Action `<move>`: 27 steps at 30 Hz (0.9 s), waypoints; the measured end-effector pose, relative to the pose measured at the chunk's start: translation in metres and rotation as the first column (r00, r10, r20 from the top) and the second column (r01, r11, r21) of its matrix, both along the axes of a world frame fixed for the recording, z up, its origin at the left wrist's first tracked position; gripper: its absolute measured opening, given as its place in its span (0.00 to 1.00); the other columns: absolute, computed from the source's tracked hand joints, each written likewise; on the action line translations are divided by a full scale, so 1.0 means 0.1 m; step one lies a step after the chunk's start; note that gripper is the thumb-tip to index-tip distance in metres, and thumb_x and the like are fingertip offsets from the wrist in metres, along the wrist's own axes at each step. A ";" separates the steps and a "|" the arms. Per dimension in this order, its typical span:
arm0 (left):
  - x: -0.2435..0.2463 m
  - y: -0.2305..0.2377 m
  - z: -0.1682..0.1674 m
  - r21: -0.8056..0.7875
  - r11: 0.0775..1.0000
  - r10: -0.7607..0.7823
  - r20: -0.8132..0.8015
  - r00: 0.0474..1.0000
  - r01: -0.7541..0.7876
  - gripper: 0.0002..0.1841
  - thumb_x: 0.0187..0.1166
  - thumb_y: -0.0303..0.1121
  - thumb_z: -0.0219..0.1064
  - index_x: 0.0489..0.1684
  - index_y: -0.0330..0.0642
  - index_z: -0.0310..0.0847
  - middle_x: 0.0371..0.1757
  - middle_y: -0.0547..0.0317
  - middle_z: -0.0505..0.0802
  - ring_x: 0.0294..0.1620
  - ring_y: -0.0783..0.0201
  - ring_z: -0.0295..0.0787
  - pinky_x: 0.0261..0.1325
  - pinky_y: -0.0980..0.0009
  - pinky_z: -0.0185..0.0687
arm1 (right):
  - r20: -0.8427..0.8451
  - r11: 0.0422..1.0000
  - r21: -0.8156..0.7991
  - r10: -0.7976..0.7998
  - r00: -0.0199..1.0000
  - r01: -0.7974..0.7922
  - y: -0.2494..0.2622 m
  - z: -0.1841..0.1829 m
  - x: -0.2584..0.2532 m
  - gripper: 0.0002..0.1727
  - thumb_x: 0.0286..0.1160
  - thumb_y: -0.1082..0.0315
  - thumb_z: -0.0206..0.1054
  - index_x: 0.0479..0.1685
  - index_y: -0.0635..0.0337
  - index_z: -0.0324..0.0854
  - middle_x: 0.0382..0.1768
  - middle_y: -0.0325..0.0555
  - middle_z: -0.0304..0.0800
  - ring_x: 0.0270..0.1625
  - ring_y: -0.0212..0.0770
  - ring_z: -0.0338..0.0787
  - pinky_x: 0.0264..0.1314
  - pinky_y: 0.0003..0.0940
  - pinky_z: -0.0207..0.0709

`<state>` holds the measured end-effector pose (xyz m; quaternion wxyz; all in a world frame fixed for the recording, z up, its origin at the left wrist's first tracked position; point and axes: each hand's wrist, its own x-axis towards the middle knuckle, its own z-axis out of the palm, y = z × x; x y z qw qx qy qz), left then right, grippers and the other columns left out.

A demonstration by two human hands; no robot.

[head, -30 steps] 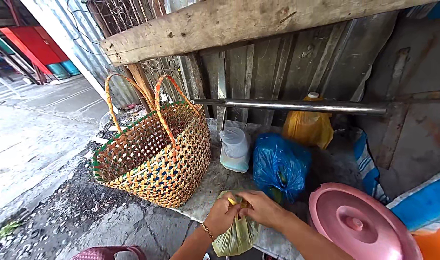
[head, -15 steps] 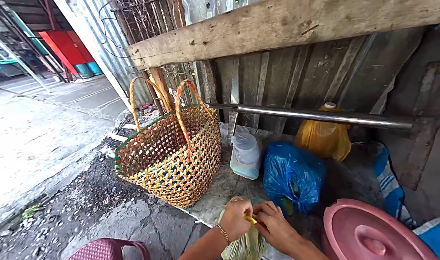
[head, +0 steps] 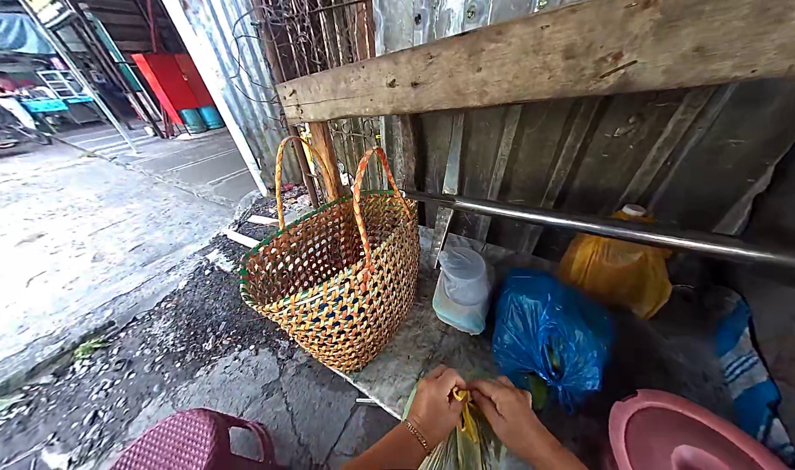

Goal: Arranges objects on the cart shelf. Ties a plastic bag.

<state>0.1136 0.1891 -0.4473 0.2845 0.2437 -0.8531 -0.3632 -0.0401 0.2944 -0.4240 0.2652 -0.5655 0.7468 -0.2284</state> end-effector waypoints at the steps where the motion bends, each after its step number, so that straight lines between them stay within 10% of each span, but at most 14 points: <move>1: 0.01 -0.01 -0.01 -0.015 1.000 -0.007 -0.011 1.000 0.007 0.05 0.67 0.23 0.71 0.35 0.31 0.90 0.41 0.43 0.94 0.44 0.55 0.93 0.53 0.64 0.88 | -0.005 1.000 0.015 0.006 1.000 -0.006 0.00 0.01 0.00 0.21 0.90 0.57 0.51 0.65 0.48 0.89 0.60 0.43 0.93 0.72 0.54 0.81 0.72 0.69 0.61; 12: 0.24 -0.19 -0.12 -0.009 0.960 -0.281 -0.061 0.958 0.281 0.06 0.60 0.25 0.80 0.20 0.33 0.89 0.41 0.47 0.96 0.52 0.58 0.93 0.60 0.65 0.86 | -0.172 0.994 -0.104 -0.056 0.984 0.039 -0.03 -0.16 0.12 0.16 0.79 0.60 0.57 0.49 0.50 0.92 0.46 0.41 0.96 0.62 0.54 0.87 0.64 0.64 0.70; 18: -0.02 -0.02 0.41 0.191 0.981 -0.166 0.690 0.704 0.043 0.32 0.76 0.52 0.70 0.71 0.38 0.73 0.56 0.44 0.92 0.65 0.46 0.86 0.81 0.39 0.61 | 0.009 0.995 -0.075 -0.064 0.998 0.065 -0.09 -0.18 0.06 0.17 0.84 0.59 0.57 0.59 0.53 0.89 0.50 0.45 0.95 0.63 0.54 0.87 0.72 0.64 0.67; 21: -0.10 -0.04 0.44 0.204 0.979 -0.163 0.777 0.608 0.002 0.25 0.86 0.49 0.62 0.70 0.38 0.75 0.60 0.40 0.91 0.69 0.42 0.84 0.80 0.36 0.59 | 0.262 0.987 -0.133 -0.048 0.964 0.086 -0.10 -0.15 -0.06 0.21 0.87 0.59 0.60 0.71 0.61 0.80 0.51 0.49 0.94 0.55 0.44 0.93 0.68 0.46 0.82; 27: 0.86 -0.46 0.31 0.197 0.977 -0.135 0.302 0.944 0.076 0.17 0.82 0.40 0.66 0.44 0.30 0.86 0.35 0.40 0.92 0.40 0.46 0.91 0.50 0.43 0.85 | 0.499 0.911 -0.234 -0.187 0.846 0.339 -0.18 -0.01 -0.30 0.30 0.78 0.58 0.67 0.76 0.68 0.74 0.67 0.57 0.86 0.64 0.43 0.90 0.67 0.36 0.85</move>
